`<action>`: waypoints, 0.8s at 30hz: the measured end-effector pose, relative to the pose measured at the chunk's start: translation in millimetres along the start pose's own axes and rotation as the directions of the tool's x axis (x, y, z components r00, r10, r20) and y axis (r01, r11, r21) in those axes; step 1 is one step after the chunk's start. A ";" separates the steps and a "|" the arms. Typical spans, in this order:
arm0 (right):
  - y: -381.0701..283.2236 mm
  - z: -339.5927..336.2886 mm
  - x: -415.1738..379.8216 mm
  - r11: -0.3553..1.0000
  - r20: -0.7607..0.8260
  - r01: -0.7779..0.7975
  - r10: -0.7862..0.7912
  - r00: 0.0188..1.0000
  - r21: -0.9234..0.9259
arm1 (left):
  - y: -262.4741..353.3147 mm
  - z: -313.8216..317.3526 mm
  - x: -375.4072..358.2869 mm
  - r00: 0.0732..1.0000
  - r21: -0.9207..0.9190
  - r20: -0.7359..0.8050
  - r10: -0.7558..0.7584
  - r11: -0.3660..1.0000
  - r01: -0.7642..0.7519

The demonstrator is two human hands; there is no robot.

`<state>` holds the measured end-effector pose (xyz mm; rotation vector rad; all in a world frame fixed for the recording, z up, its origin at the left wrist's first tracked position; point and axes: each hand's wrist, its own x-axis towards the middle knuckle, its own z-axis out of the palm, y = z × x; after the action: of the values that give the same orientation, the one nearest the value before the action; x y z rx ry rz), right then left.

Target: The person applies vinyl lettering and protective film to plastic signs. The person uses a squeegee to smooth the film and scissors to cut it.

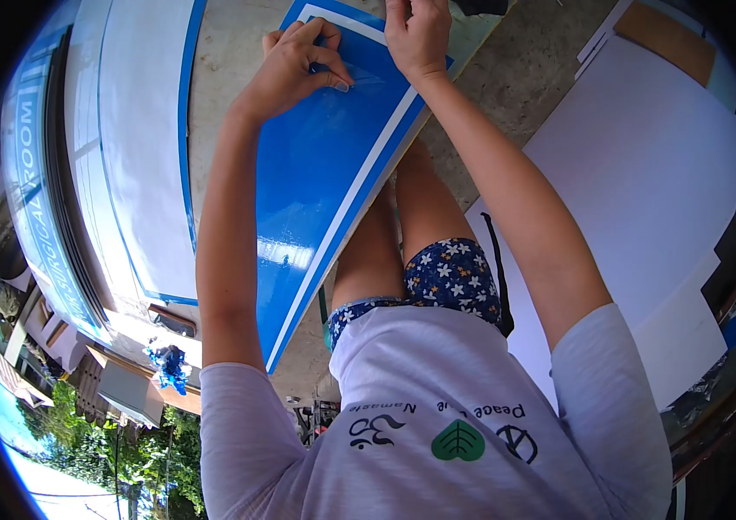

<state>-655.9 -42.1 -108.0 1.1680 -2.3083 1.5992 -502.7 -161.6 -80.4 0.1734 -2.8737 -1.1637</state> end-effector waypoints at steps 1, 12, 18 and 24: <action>-1.0 -0.2 -0.7 1.000 0.004 -0.015 0.015 1.000 0.016 | -0.9 -0.1 -2.6 1.000 0.001 0.000 0.001 1.000 -0.001; -7.5 -2.4 -4.1 0.997 0.056 -0.071 0.071 0.996 -0.007 | 61.5 23.8 -43.1 0.404 -0.481 -0.475 -0.782 0.615 0.625; -1.2 -9.5 -7.8 0.994 0.059 -0.106 0.105 0.993 0.024 | 117.6 83.5 7.7 0.351 -0.128 -0.741 -0.572 0.634 0.763; -2.0 -11.4 -9.9 0.966 0.097 -0.198 0.184 0.978 0.167 | 107.0 93.0 28.2 0.142 -0.281 -0.750 -0.646 0.504 0.817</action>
<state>-651.4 -27.6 -106.2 1.0904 -2.4387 1.8908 -547.4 -24.3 -73.1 1.8138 -1.9113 -0.4816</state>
